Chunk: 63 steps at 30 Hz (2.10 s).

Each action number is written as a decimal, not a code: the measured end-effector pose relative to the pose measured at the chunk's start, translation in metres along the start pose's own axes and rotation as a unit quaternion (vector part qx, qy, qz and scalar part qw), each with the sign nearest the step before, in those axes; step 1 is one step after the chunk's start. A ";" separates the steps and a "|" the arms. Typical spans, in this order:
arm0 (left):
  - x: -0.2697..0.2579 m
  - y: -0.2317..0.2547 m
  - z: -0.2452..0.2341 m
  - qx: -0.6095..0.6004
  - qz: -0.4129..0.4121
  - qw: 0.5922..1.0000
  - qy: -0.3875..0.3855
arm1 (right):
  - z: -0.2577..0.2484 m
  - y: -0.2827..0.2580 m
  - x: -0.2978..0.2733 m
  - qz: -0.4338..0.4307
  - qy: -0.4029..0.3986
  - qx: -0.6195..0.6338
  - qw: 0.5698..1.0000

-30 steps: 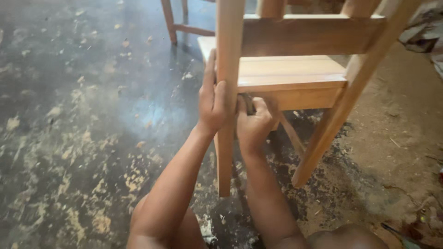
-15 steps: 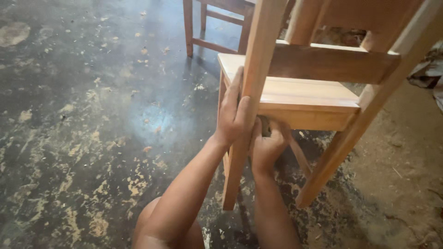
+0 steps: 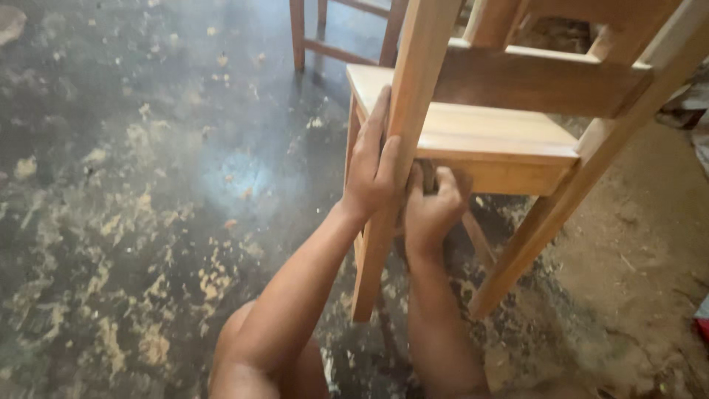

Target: The person sands a wooden chair using a sanding block. They work on the legs, seat, and backrest of the chair, repositioning the chair to access different surfaces.

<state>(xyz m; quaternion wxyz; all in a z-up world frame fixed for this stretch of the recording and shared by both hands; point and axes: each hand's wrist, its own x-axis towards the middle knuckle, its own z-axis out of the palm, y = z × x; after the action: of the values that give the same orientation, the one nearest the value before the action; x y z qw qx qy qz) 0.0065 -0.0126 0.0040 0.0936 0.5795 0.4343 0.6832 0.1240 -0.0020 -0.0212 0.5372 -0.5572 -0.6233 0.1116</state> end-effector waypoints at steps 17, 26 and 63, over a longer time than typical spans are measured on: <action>0.002 0.003 0.000 -0.041 0.001 0.999 0.005 | 0.002 -0.001 -0.007 -0.002 0.024 0.016 1.000; 0.003 0.002 -0.001 -0.020 0.005 1.000 0.000 | -0.002 0.001 -0.007 -0.021 0.017 0.028 0.999; 0.004 -0.004 0.001 0.015 0.031 0.999 0.004 | -0.004 -0.022 -0.001 0.115 -0.024 0.088 0.989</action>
<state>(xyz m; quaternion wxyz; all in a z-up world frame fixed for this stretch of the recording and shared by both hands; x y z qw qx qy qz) 0.0049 -0.0071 0.0042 0.0619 0.5912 0.4267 0.6816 0.1144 -0.0126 -0.0041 0.5527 -0.5728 -0.5554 0.2408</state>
